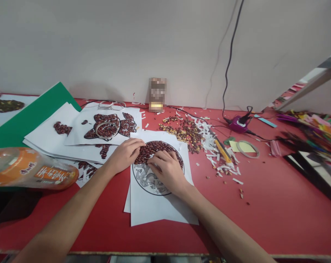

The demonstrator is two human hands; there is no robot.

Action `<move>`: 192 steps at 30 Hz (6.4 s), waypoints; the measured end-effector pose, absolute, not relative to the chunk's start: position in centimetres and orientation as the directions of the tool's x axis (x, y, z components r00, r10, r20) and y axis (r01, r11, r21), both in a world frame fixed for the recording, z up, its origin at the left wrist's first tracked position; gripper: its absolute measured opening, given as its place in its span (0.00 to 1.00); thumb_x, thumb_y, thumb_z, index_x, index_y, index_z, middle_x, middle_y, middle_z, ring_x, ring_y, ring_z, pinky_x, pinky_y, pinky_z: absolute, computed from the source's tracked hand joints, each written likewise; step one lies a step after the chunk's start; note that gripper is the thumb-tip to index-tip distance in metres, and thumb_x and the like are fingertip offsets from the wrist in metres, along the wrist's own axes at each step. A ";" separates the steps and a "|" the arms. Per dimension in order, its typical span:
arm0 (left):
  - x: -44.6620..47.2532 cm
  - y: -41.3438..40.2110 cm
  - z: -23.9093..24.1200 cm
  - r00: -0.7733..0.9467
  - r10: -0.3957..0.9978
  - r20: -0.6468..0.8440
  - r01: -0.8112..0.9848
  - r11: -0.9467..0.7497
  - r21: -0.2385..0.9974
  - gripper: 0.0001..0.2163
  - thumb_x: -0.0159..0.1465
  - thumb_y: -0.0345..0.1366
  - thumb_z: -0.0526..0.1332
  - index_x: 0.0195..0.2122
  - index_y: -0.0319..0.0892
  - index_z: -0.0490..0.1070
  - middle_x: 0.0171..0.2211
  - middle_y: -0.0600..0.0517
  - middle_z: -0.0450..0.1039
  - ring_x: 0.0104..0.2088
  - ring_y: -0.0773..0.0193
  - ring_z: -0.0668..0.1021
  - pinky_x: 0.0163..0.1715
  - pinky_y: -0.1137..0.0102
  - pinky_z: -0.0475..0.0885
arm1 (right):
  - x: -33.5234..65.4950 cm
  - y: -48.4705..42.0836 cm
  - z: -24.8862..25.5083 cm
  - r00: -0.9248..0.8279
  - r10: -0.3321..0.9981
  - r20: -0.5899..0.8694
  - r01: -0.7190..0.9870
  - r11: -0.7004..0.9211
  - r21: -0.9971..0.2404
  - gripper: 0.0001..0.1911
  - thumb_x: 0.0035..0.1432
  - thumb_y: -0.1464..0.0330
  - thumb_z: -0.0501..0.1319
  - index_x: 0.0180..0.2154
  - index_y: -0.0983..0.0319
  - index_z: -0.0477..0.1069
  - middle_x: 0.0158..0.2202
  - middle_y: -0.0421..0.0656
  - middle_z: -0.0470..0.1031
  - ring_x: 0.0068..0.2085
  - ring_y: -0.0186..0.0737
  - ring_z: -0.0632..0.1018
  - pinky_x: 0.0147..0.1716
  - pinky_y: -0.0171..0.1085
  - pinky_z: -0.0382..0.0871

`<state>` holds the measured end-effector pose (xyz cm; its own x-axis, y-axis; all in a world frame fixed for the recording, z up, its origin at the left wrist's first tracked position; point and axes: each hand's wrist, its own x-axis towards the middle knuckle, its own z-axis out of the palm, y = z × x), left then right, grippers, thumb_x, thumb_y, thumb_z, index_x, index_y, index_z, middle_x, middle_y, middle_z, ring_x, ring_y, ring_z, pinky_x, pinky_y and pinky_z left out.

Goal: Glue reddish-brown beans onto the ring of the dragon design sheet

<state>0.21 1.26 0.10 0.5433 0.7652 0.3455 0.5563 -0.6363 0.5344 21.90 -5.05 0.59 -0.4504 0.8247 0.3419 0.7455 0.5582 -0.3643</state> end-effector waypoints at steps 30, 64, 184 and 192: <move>0.4 1.1 0.2 0.554 0.760 0.340 0.566 -0.643 0.516 0.17 0.69 0.26 0.51 0.52 0.45 0.75 0.53 0.48 0.75 0.55 0.56 0.75 0.59 0.57 0.70 | 21.5 -5.1 0.3 -0.399 0.852 0.339 0.773 0.512 -0.375 0.04 0.67 0.69 0.64 0.36 0.58 0.71 0.37 0.40 0.77 0.42 0.42 0.73 0.45 0.42 0.56; 0.4 1.2 0.1 0.564 0.754 0.338 0.576 -0.652 0.492 0.15 0.70 0.26 0.51 0.52 0.42 0.73 0.53 0.46 0.75 0.55 0.56 0.74 0.59 0.57 0.70 | 21.8 -4.9 0.1 -0.388 0.834 0.392 0.761 0.530 -0.374 0.08 0.70 0.68 0.61 0.41 0.56 0.80 0.37 0.41 0.77 0.41 0.40 0.73 0.44 0.42 0.57; 0.2 1.4 -0.5 0.554 0.747 0.368 0.593 -0.665 0.454 0.14 0.70 0.26 0.51 0.51 0.43 0.72 0.52 0.47 0.75 0.54 0.56 0.75 0.56 0.59 0.71 | 22.2 -6.5 1.5 -0.499 0.769 0.400 0.740 0.619 -0.265 0.22 0.65 0.79 0.55 0.54 0.55 0.76 0.44 0.46 0.74 0.44 0.45 0.71 0.43 0.44 0.61; 0.2 1.4 -0.5 0.560 0.741 0.370 0.594 -0.671 0.444 0.14 0.71 0.26 0.51 0.51 0.43 0.73 0.52 0.48 0.75 0.54 0.57 0.75 0.56 0.59 0.71 | 21.4 -6.8 1.0 -0.619 0.717 0.320 0.738 0.671 -0.076 0.21 0.65 0.79 0.56 0.56 0.60 0.73 0.44 0.48 0.75 0.43 0.46 0.70 0.42 0.44 0.59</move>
<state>0.24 1.36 -0.53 0.5601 0.7413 0.3699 0.5942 -0.6706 0.4442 21.42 -6.78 1.03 -0.6193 0.7169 0.3202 0.7376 0.6710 -0.0756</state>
